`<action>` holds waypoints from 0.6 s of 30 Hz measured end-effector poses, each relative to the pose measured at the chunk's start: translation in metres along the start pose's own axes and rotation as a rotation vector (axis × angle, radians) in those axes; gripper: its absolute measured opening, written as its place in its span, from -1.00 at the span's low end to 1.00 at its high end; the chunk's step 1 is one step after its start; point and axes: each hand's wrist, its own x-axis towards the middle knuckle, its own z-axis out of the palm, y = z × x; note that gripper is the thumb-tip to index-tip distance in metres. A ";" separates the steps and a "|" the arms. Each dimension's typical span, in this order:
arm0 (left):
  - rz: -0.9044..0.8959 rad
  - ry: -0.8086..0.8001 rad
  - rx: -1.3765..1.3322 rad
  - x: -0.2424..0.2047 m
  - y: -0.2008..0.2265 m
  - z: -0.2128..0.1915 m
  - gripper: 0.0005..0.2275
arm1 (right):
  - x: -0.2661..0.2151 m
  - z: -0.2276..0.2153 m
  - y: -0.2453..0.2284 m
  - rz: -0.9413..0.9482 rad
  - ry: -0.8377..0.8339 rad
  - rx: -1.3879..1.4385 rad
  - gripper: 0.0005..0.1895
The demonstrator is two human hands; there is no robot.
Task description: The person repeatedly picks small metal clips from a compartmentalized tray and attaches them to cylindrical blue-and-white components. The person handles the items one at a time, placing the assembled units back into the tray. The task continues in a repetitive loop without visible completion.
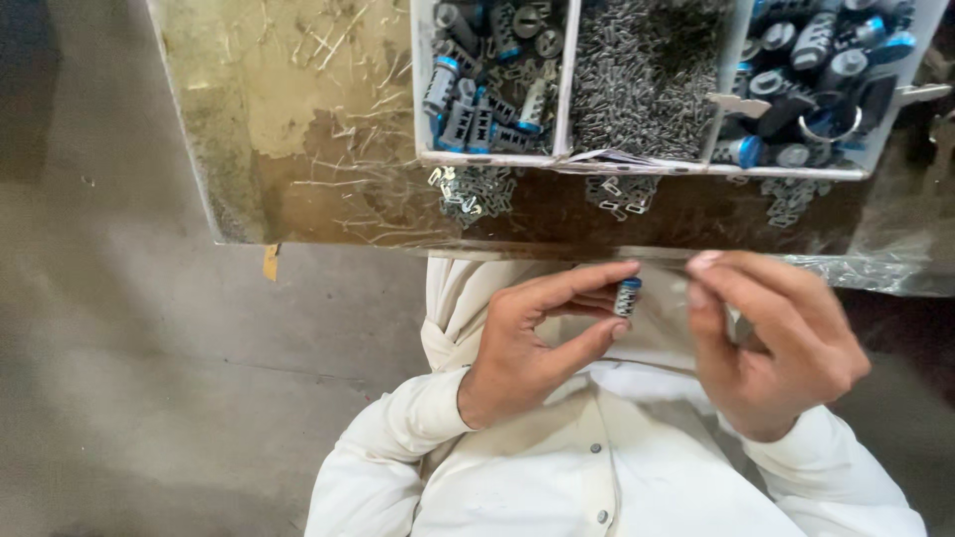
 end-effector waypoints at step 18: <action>-0.042 0.001 -0.037 0.003 -0.003 0.003 -0.61 | 0.005 -0.010 0.016 -0.108 -0.032 -0.133 -0.76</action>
